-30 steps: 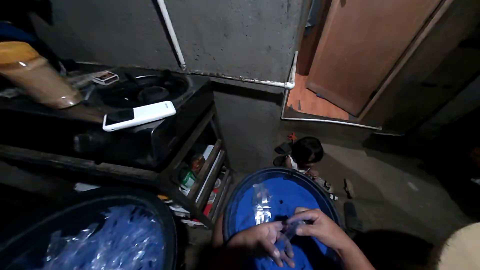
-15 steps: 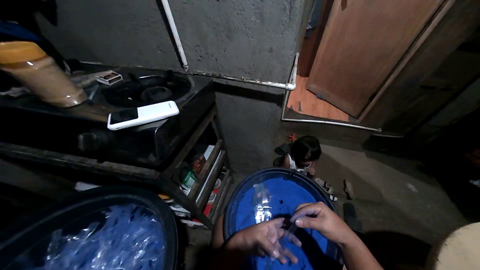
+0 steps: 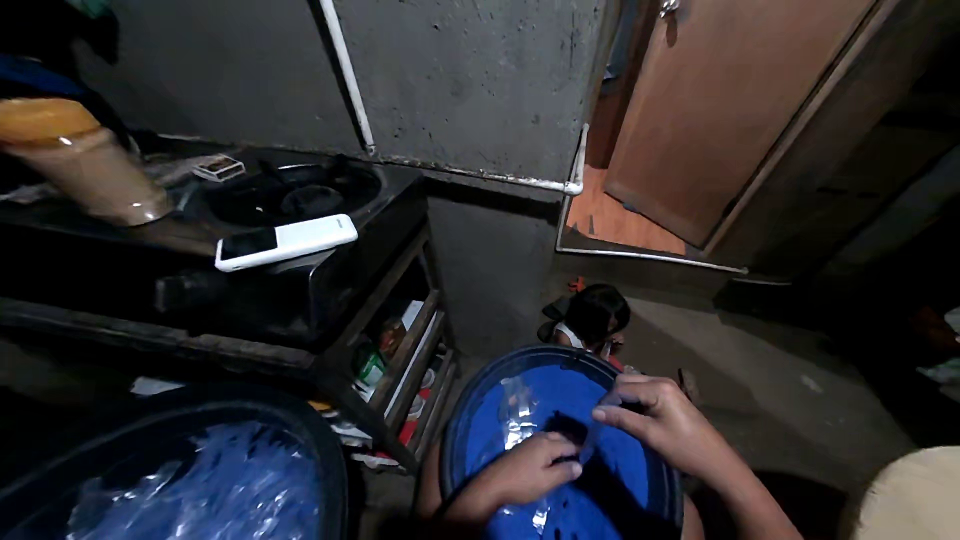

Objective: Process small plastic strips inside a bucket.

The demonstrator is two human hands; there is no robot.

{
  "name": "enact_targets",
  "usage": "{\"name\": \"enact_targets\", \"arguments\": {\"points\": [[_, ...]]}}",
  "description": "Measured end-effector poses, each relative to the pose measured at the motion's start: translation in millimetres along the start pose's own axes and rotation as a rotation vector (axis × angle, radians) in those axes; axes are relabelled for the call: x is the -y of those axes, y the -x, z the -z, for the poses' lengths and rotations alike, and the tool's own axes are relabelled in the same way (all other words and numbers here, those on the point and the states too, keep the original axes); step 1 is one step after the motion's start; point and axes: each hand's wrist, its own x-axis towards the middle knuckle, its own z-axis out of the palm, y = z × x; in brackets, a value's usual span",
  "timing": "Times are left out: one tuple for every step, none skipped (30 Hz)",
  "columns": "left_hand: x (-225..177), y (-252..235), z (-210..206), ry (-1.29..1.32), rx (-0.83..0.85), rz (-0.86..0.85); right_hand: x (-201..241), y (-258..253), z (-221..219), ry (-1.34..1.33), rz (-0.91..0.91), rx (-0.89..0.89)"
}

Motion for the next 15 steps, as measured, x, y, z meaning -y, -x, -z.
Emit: {"name": "enact_targets", "arguments": {"points": [[2.3, 0.3, 0.5, 0.023, 0.0, 0.028, 1.4, -0.6, 3.2, 0.026, 0.006, 0.029], [1.6, 0.0, 1.0, 0.063, -0.046, 0.018, 3.0, -1.8, 3.4, 0.058, 0.011, 0.08], [-3.8, -1.0, 2.1, 0.106, -0.116, -0.027, 4.9, -3.6, 0.9, 0.085, 0.015, 0.139], [-10.9, -3.4, 3.0, 0.131, -0.192, -0.088, 6.9, -5.6, -3.7, 0.103, 0.021, 0.185], [-17.4, -6.9, 3.3, 0.137, -0.271, -0.152, 8.9, -7.7, -8.1, 0.116, 0.02, 0.21], [-21.5, -11.2, 3.3, 0.123, -0.335, -0.21, 9.9, -10.0, -10.8, 0.13, 0.027, 0.202], [-23.1, -14.8, 2.7, 0.092, -0.38, -0.242, 10.6, -12.3, -10.9, 0.144, 0.038, 0.169], [-22.3, -16.7, 0.2, 0.055, -0.406, -0.246, 11.3, -14.5, -8.6, 0.16, 0.056, 0.121], [-18.7, -16.8, -4.4, 0.009, -0.405, -0.231, 12.4, -16.4, -4.4, 0.169, 0.068, 0.075], [-12.5, -15.3, -9.9, -0.052, -0.374, -0.212, 13.6, -17.9, 1.2, 0.175, 0.076, 0.036], [-3.9, -12.5, -15.3, -0.101, -0.32, -0.19, 14.3, -18.9, 7.1, 0.177, 0.082, 0.004], [7.2, -9.2, -19.4, -0.135, -0.245, -0.158, 14.4, -19.0, 12.3, 0.174, 0.088, -0.019], [19.5, -6.4, -22.2, -0.159, -0.16, -0.114, 14.0, -18.5, 16.4, 0.166, 0.092, -0.029], [27.9, -4.3, -22.1, -0.156, -0.077, -0.043, 13.8, -17.7, 19.3, 0.156, 0.092, -0.02], [30.3, -2.6, -20.8, -0.121, -0.038, 0.026, 13.8, -17.0, 20.6, 0.148, 0.089, 0.01]]}}
